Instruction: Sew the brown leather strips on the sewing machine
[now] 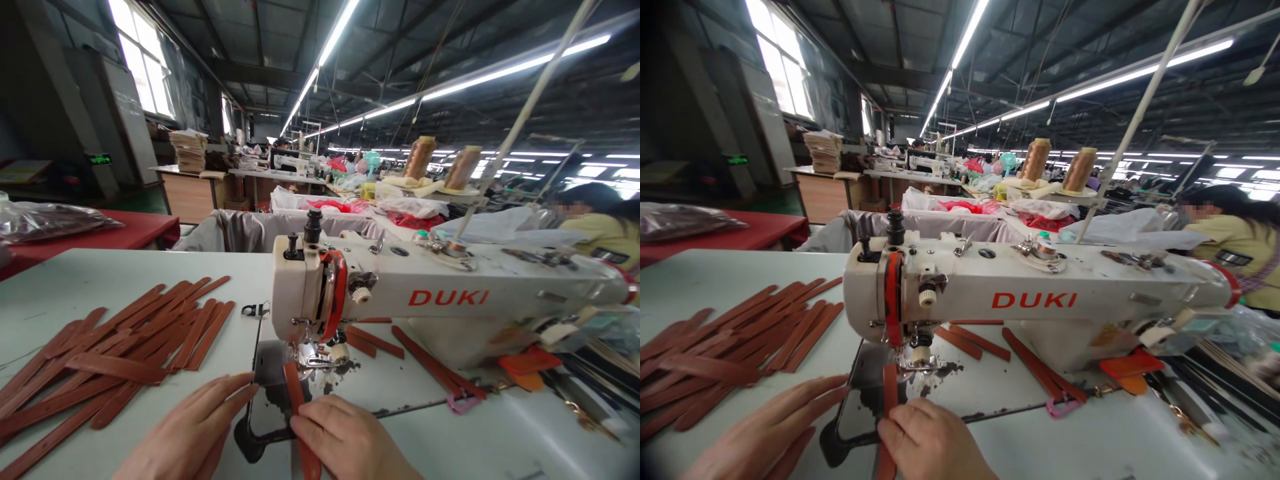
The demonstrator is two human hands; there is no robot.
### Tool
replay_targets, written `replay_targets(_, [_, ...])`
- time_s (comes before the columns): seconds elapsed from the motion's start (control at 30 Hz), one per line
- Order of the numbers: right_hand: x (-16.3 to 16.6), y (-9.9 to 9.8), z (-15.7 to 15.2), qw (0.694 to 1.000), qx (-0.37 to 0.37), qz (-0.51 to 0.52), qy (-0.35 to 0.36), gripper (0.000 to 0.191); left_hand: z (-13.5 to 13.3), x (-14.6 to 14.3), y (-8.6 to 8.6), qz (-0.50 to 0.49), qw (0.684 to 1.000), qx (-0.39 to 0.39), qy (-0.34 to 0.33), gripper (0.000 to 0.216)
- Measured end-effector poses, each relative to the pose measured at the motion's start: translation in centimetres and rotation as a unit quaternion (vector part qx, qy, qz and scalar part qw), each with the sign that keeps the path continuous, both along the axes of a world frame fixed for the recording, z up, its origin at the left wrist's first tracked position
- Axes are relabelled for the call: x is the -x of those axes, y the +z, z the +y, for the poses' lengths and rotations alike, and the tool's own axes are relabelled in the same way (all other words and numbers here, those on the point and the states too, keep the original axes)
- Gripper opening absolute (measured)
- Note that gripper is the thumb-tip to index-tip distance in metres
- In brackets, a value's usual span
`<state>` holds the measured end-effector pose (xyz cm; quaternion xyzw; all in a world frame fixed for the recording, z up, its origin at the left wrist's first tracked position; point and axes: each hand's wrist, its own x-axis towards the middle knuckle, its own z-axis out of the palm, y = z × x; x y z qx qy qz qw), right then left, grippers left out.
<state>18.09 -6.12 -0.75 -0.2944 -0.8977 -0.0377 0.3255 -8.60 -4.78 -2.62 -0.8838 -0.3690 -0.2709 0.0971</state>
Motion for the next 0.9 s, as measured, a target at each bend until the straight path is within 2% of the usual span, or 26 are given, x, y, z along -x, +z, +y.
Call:
replay_targets(0.1, [-0.3, -1.9, 0.5, 0.998, 0.058, -0.011, -0.037, 0.026, 0.2, -2.8, 1.3, -0.011, 0.999, -0.008, -0.049, 0.053])
replay_targets(0.27, [-0.1, -4.4, 0.2, 0.993, 0.088, -0.021, -0.076, 0.024, 1.0, -5.6, 1.8, 0.019, 0.994, -0.021, -0.107, 0.055])
replay_targets(0.5, [0.6, -5.2, 0.4, 0.992, 0.076, -0.003, -0.098, 0.026, 1.5, -6.5, 2.3, 0.068, 0.992, -0.038, -0.095, 0.046])
replay_targets(0.73, [0.1, -5.8, 0.6, 0.991, 0.101, -0.007, -0.092, 0.023, 1.6, -7.0, 2.1, 0.025, 0.995, -0.028, -0.092, 0.046])
replay_targets(0.9, [0.0, -6.7, 0.8, 0.992, 0.096, -0.010, -0.084, 0.025, 1.7, -7.5, 3.1, -0.012, 0.996, -0.031, -0.086, 0.046])
